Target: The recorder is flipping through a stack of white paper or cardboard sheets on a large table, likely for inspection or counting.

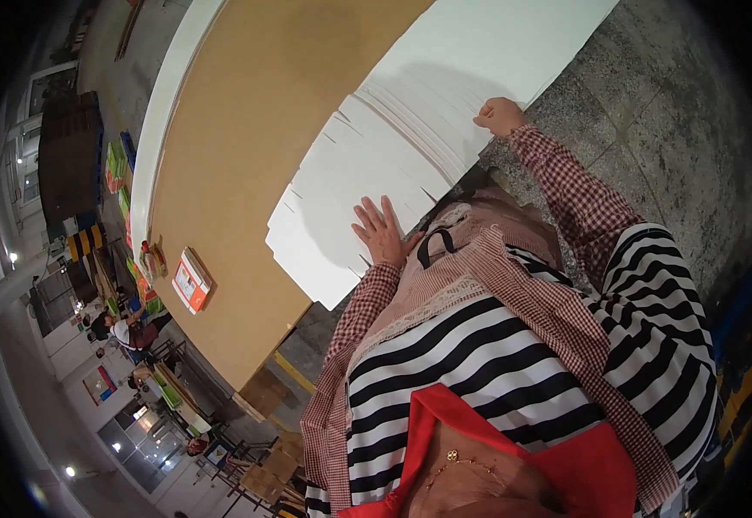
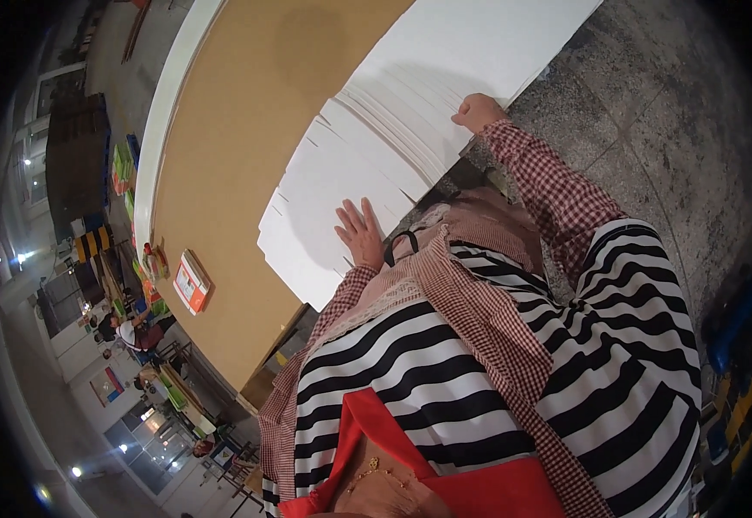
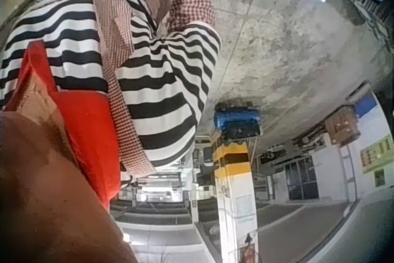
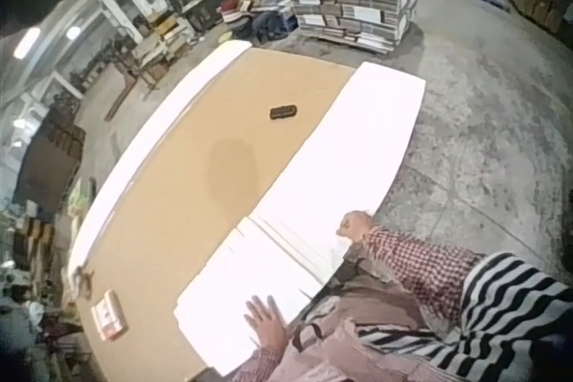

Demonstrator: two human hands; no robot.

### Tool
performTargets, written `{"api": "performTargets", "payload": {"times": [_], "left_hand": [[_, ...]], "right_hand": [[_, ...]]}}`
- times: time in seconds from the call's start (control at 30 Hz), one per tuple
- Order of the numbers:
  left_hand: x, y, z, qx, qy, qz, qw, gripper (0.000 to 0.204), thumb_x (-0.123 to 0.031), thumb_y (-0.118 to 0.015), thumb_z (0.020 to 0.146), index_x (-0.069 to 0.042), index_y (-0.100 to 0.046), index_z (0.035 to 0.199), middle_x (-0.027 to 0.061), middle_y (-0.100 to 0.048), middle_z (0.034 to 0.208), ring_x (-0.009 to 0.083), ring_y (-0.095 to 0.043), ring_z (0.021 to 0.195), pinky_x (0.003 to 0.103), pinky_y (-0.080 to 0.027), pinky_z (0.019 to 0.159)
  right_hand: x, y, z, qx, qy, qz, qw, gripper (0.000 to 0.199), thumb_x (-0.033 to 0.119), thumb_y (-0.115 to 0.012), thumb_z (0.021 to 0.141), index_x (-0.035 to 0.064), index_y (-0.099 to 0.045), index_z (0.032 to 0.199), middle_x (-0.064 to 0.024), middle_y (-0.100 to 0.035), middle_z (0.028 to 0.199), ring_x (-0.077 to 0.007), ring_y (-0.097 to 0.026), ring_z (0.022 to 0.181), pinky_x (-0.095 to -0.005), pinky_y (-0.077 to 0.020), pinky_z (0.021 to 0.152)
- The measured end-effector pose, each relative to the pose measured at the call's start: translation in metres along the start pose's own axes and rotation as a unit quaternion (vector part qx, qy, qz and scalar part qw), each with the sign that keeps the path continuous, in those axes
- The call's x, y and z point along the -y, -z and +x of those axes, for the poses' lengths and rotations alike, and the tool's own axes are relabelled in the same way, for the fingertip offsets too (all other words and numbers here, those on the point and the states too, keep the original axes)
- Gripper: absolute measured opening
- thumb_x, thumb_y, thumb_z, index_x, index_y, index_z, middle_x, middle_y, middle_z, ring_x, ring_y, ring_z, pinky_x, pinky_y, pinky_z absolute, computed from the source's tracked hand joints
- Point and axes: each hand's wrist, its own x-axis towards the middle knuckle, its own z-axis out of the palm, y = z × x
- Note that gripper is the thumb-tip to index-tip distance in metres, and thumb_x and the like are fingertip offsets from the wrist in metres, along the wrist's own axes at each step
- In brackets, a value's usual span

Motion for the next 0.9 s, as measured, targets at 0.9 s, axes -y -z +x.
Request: {"api": "performTargets", "payload": {"times": [0.9], "left_hand": [[0.002, -0.006, -0.002, -0.005, 0.000, 0.024, 1.000, 0.124, -0.063, -0.076, 0.068, -0.008, -0.005, 0.154, 0.0303, 0.008, 0.156, 0.0505, 0.008, 0.144, 0.070, -0.009, 0.110]], "right_hand": [[0.039, -0.009, 0.027, 0.084, 0.093, -0.364, 0.923, 0.039, 0.037, -0.060, 0.092, 0.0022, -0.067, 0.107, -0.0172, -0.068, 0.109, -0.0338, -0.064, 0.104, -0.0454, -0.0517, 0.087]]}}
